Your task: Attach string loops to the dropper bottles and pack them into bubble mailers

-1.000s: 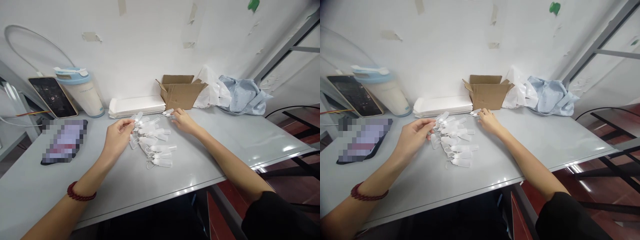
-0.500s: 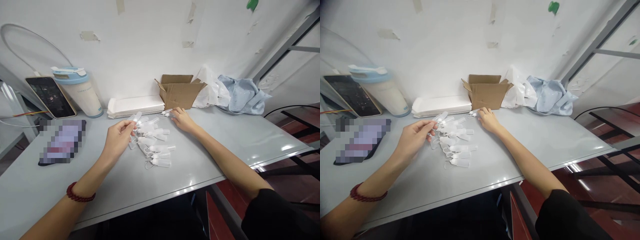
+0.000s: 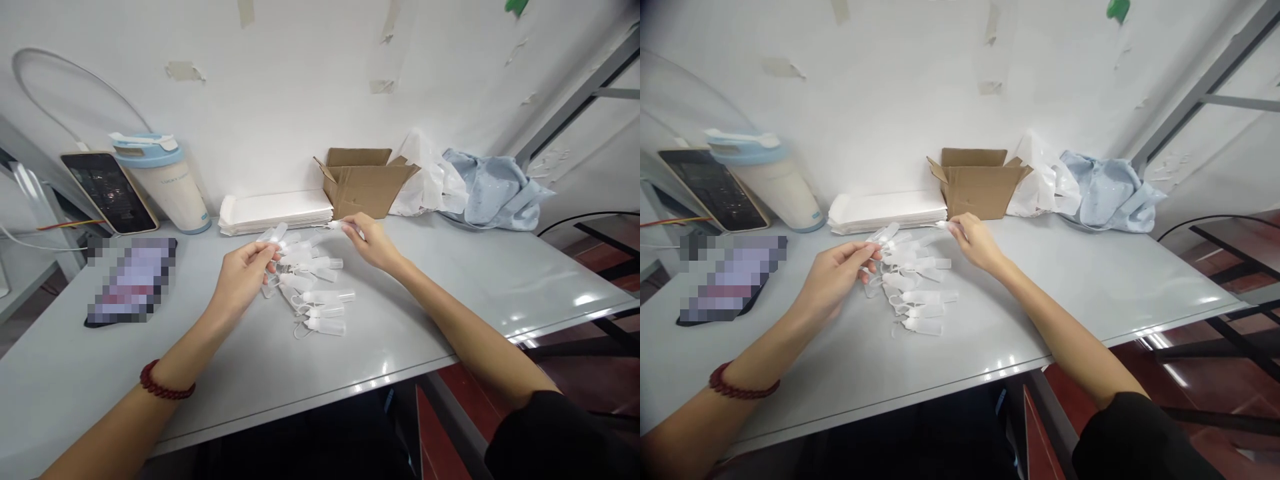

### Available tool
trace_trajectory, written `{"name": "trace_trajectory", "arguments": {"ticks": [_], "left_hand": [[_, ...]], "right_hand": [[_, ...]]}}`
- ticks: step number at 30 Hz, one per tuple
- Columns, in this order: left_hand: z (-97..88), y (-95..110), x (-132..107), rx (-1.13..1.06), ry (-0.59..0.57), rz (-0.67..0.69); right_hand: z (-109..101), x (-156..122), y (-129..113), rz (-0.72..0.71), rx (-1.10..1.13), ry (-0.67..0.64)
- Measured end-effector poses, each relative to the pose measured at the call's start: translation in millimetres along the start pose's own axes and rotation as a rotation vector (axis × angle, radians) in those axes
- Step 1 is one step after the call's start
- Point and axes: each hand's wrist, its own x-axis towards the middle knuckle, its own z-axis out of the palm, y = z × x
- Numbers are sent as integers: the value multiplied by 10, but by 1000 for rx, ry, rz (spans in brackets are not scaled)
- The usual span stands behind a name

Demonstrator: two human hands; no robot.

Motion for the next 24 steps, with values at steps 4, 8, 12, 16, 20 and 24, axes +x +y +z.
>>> {"name": "trace_trajectory", "arguments": {"ticks": [4, 8, 12, 16, 20, 24], "left_hand": [[8, -8, -20, 40, -62, 16], [31, 17, -70, 95, -151, 30], [50, 43, -106, 130, -167, 37], [55, 43, -102, 141, -162, 37], [60, 37, -96, 135, -158, 53], [62, 29, -102, 124, -166, 80]], "right_hand": [[-53, -76, -288, 44, 251, -61], [-74, -126, -442, 58, 338, -99], [-81, -132, -466, 87, 384, -127], [-80, -133, -473, 82, 415, -151], [-80, -135, -499, 50, 406, -167], [-87, -134, -524, 38, 395, -188]]}}
